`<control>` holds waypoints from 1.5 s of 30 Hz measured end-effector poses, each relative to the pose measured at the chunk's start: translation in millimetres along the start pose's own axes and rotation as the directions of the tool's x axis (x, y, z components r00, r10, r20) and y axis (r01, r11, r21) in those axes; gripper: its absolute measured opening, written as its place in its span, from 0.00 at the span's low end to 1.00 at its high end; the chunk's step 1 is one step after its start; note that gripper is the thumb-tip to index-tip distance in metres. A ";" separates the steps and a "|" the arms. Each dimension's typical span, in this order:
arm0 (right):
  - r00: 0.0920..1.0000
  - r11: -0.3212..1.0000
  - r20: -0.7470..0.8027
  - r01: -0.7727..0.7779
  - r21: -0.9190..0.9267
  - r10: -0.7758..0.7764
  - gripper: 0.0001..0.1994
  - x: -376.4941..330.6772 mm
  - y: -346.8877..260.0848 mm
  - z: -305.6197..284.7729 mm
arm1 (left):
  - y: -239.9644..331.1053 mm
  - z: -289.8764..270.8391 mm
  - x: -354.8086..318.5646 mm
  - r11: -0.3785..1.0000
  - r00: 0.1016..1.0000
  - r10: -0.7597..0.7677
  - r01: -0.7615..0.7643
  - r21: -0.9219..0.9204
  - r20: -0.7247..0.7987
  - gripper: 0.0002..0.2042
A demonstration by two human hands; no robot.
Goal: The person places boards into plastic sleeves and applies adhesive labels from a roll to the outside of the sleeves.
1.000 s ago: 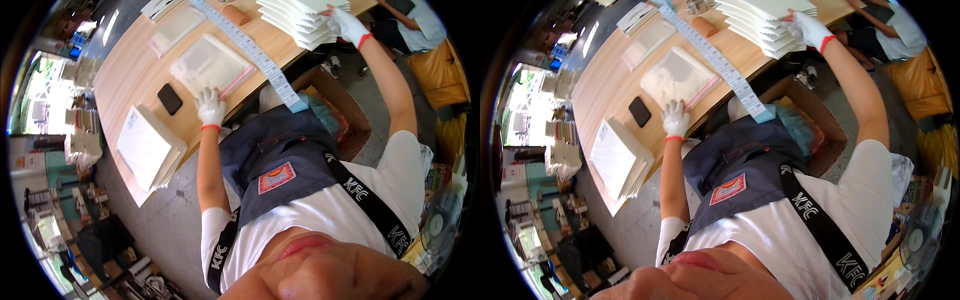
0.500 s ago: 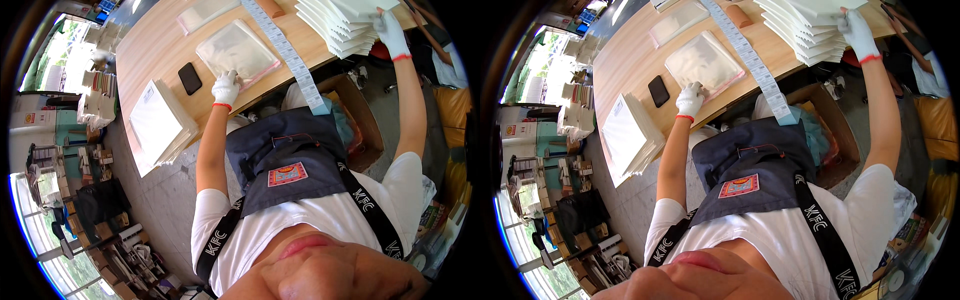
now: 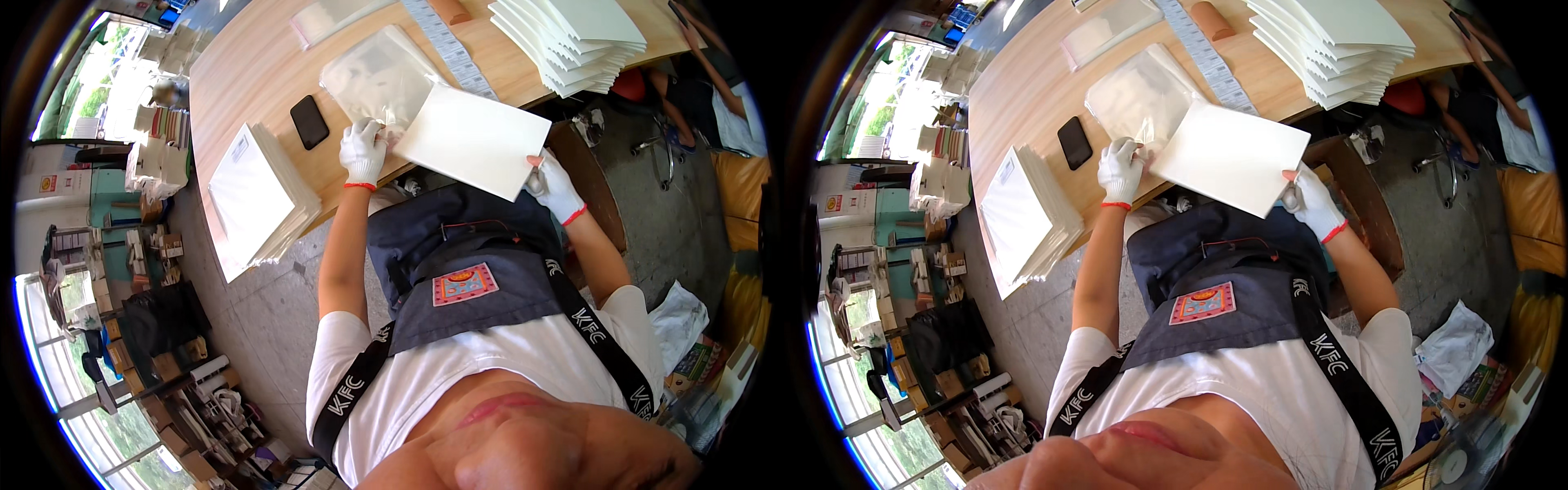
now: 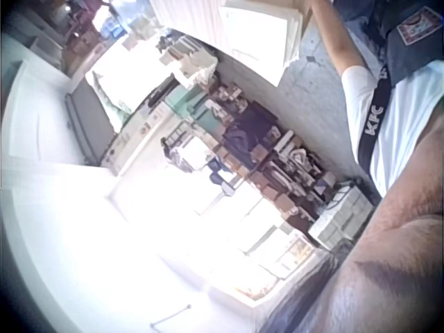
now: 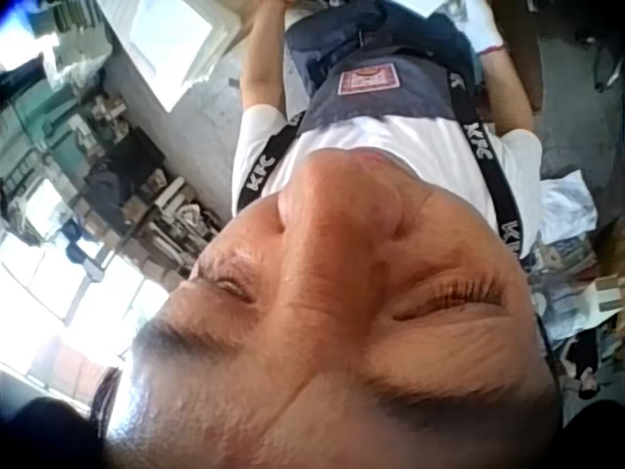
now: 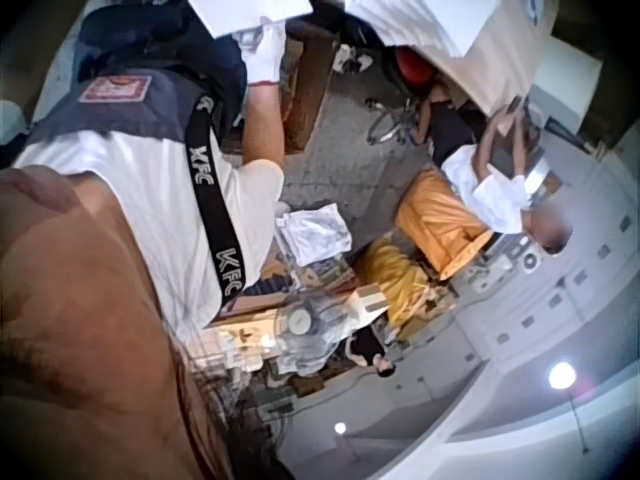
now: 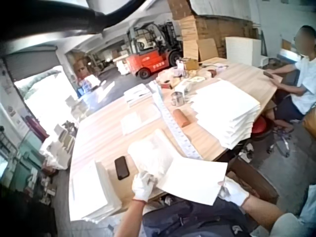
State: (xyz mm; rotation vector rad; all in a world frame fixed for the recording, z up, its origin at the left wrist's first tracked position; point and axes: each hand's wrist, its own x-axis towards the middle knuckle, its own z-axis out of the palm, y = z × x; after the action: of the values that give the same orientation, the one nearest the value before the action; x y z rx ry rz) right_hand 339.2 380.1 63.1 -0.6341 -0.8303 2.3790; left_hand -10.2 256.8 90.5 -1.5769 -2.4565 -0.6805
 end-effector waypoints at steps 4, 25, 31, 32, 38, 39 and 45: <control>0.991 0.994 -0.135 -0.003 0.114 0.018 0.19 0.7 22.7 19.5 | 0.1 -6.1 5.9 0.982 0.998 -0.016 0.029 -0.186 0.069 0.15; 0.983 0.986 -0.171 0.086 0.142 -0.061 0.15 9.8 35.3 33.9 | 1.2 17.3 -12.8 0.195 0.758 -0.491 0.576 -0.794 0.430 0.08; 0.986 0.986 -0.124 0.129 0.110 -0.115 0.15 6.7 36.0 54.6 | 48.5 16.8 -55.3 0.350 0.889 -0.390 0.385 -0.854 0.241 0.05; 0.990 0.987 -0.082 0.125 0.100 -0.117 0.15 6.1 38.2 60.4 | 47.1 35.3 -66.3 0.320 0.893 -0.435 0.278 -0.906 0.120 0.05; 0.996 1.000 -0.086 -0.003 0.027 0.005 0.14 10.8 50.4 75.2 | 45.5 78.1 -62.9 -0.374 0.692 -0.604 0.192 -0.907 0.395 0.11; 0.999 0.999 0.039 0.034 0.006 -0.034 0.14 11.3 51.2 69.7 | 46.6 78.7 -67.0 -0.407 0.697 -0.569 0.223 -0.886 0.436 0.10; 0.913 0.974 -0.344 -0.224 0.030 0.220 0.13 12.6 85.9 79.8 | 85.8 81.4 -144.8 -0.428 0.614 -0.337 0.576 -0.697 0.714 0.09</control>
State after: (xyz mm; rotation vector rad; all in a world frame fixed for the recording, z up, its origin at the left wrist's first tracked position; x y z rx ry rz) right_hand 255.3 297.4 58.4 -1.1666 -0.6430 2.3580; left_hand 139.6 203.3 -7.9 0.0231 -2.4425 -3.4257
